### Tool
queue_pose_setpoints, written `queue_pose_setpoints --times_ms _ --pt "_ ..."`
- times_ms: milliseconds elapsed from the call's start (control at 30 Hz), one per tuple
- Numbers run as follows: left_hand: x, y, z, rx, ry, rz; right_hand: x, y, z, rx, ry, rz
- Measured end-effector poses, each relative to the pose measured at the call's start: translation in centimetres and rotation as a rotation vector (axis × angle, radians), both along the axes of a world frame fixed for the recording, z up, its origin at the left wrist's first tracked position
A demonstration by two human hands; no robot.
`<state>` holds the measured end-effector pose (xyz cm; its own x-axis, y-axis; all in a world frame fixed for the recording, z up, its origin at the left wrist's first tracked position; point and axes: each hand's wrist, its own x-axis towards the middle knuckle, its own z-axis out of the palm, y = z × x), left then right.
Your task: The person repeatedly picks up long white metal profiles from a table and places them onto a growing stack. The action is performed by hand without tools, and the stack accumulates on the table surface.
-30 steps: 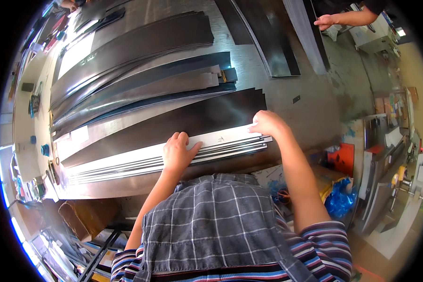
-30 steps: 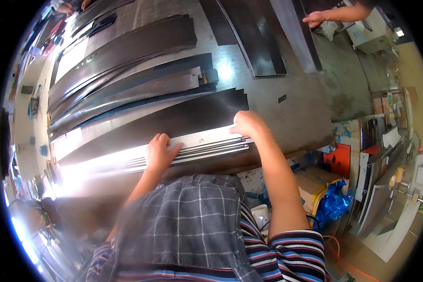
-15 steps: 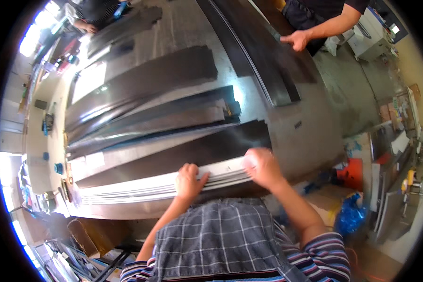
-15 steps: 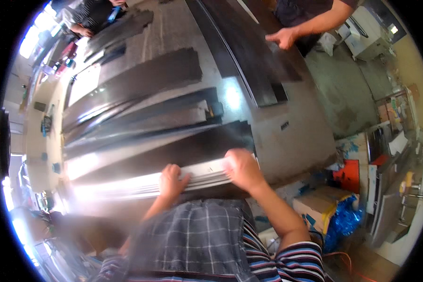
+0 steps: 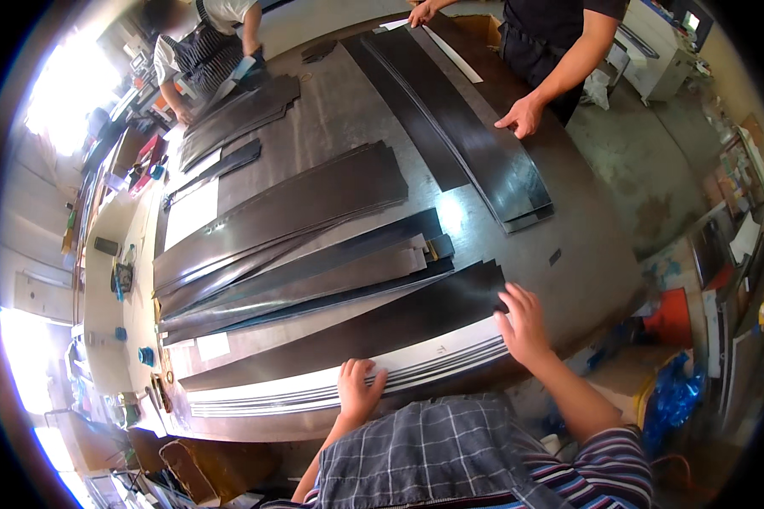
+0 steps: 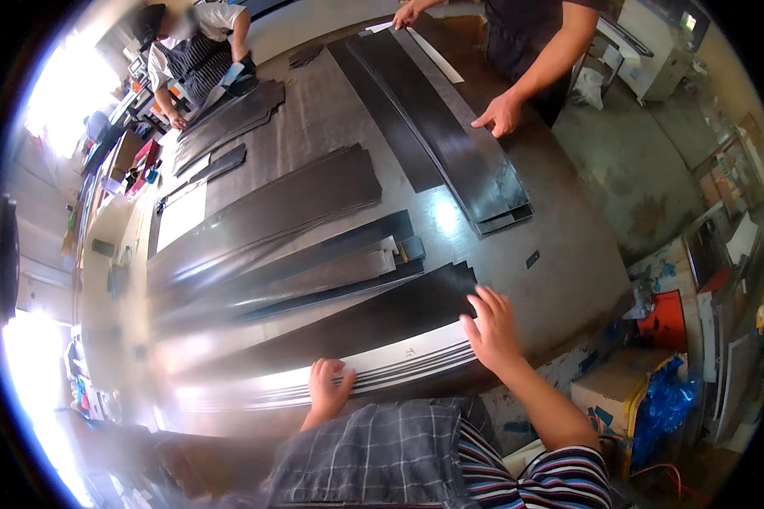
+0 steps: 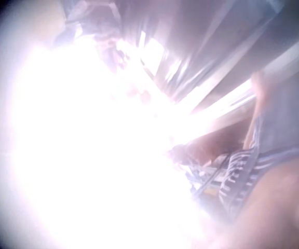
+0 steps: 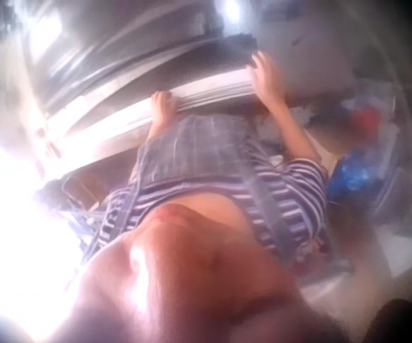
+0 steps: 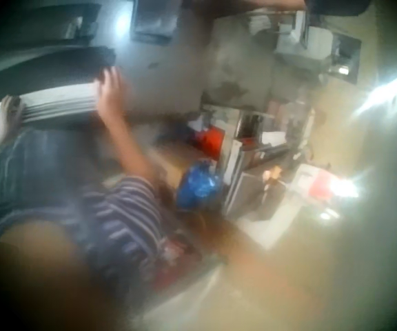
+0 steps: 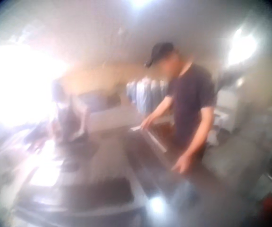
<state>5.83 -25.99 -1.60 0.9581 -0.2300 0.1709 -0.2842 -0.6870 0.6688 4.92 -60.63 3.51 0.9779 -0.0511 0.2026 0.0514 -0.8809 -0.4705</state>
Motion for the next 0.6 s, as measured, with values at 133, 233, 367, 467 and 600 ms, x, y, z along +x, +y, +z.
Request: queue_pose_setpoints --times_ms 133,233,367,467,600 --pt "-0.8 1.5 -0.4 0.002 -0.086 0.111 9.8 3.8 0.6 0.273 -0.162 0.049" --pt "-1.7 3.0 -1.1 0.078 -0.116 0.194 18.2 6.7 -0.2 0.819 0.021 0.063" --pt "-3.4 5.1 -2.8 0.216 -0.154 0.422 29.0 8.2 -2.9 1.378 0.402 -0.039" --pt "-4.8 5.9 -4.5 0.348 -0.103 0.437 34.9 8.2 -3.5 1.526 0.463 -0.099" --pt "-5.0 6.1 -4.2 0.365 -0.043 0.443 40.9 8.5 -4.9 1.503 0.460 -0.254"
